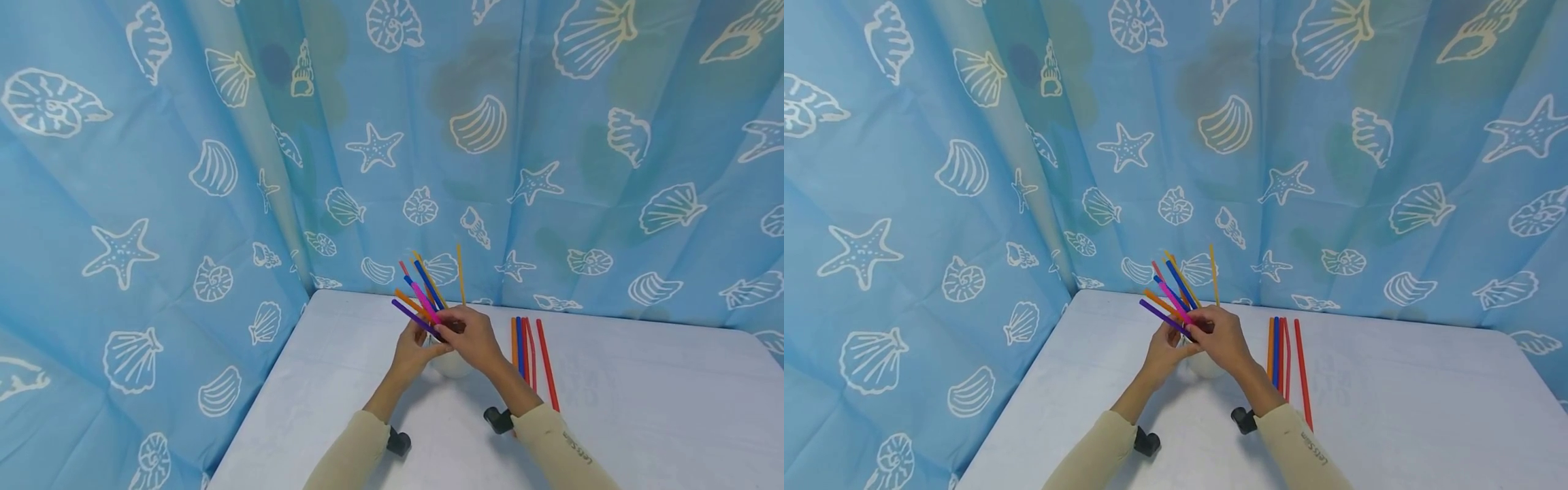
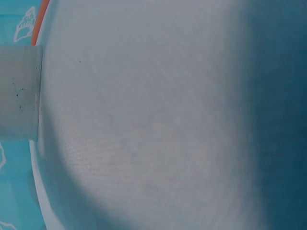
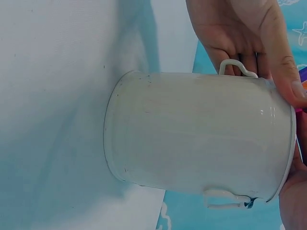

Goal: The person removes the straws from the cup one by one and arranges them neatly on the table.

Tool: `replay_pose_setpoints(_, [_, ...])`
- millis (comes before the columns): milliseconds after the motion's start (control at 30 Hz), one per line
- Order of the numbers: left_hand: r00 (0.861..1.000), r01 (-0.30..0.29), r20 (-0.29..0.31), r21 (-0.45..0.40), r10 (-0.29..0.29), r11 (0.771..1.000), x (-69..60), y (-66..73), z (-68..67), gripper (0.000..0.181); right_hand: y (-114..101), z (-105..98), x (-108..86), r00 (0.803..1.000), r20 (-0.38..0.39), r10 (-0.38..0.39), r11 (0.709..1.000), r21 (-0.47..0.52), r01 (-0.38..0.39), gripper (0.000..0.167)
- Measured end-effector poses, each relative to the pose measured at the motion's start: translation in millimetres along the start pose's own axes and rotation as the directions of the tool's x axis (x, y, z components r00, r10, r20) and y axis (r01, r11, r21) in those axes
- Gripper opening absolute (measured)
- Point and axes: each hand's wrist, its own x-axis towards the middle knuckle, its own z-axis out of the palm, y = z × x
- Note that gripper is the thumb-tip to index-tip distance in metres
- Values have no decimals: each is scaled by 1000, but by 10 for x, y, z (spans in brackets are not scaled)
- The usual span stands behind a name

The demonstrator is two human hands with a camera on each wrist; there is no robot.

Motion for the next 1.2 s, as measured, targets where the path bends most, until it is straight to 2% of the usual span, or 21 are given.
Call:
replay_pose_setpoints(267, [1000,-8,7,-2,8,1000,13,29,5,68,-63,-47,27,999,-31,25,1000,-9,-26,17])
replay_pose_setpoints(500, [1000,5,-2,-17,-5,1000,4,57,11,71,-182,-163,57,997,-78,-14,1000,-6,13,19])
replay_pose_setpoints(633, [999,30,-14,-8,-30,1000,11,49,16,70,-272,-281,88,994,-109,-21,999,-34,17,21])
replay_pose_setpoints(867, [999,34,-16,11,-34,999,32,35,16,70,-429,-513,154,986,-148,-72,995,-75,62,24])
replay_pose_setpoints(1100, [998,47,-33,25,-46,999,29,31,21,70,-556,-754,154,982,-185,-48,998,-54,38,26])
replay_pose_setpoints(1200, [999,42,-30,27,-41,999,27,30,29,70,-598,-868,104,976,-215,-42,999,-16,40,26])
